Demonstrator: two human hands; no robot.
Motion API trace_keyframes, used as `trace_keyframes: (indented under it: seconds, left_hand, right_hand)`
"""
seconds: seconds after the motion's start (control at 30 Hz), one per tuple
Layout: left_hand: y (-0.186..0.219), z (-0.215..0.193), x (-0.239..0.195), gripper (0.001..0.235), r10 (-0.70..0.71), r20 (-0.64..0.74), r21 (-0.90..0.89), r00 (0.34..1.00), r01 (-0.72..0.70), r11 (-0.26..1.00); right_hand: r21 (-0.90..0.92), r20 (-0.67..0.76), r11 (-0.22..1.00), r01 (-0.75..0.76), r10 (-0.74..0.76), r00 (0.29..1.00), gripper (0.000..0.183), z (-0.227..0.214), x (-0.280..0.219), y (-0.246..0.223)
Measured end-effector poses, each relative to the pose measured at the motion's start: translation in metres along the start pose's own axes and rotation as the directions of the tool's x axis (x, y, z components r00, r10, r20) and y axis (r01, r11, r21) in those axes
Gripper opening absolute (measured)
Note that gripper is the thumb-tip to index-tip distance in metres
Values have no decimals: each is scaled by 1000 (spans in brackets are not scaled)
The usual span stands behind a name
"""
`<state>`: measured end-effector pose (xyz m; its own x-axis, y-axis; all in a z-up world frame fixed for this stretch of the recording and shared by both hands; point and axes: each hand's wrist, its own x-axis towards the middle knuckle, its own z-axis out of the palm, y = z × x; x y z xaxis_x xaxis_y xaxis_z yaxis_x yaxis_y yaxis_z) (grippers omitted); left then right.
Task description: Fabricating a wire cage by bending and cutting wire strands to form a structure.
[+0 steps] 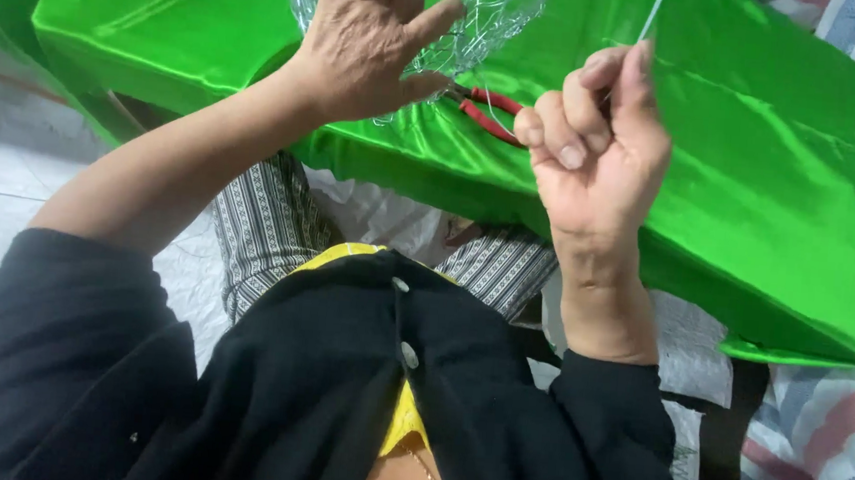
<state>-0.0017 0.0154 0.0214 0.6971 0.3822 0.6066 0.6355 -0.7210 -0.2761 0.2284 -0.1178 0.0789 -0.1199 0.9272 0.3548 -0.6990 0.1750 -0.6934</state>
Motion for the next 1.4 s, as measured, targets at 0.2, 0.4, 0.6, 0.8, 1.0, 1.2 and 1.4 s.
trace_keyframes:
  seconds: [0.2, 0.4, 0.6, 0.8, 1.0, 1.2, 1.4]
  left_hand:
    - [4, 9, -7, 65, -36, 126, 7, 991, 36, 999]
    - [5, 11, -4, 48, -63, 100, -27, 993, 66, 997]
    - [5, 9, -1, 46, -66, 89, -7, 994, 67, 998]
    - [18, 23, 0, 47, -79, 38, 154, 996, 72, 985]
    - [32, 56, -9, 49, -61, 82, 298, 995, 34, 954]
    - [17, 30, -10, 64, -38, 143, 144, 989, 17, 989]
    - [-9, 3, -4, 58, 55, 113, -20, 992, -53, 998]
  right_hand:
    - [-133, 108, 989, 58, -44, 993, 29, -14, -11, 14]
    - [-544, 356, 804, 240, -38, 934, 73, -37, -14, 38]
    - [-866, 416, 322, 383, 37, 909, 54, -61, -18, 50]
    - [-880, 403, 217, 423, -132, 906, 31, -46, -24, 69]
    - [-826, 195, 516, 225, -113, 974, 24, -15, -37, 97]
    - [-674, 153, 702, 232, -175, 973, 40, -22, -16, 91]
    - [-259, -156, 948, 184, -229, 961, 39, -34, -3, 75]
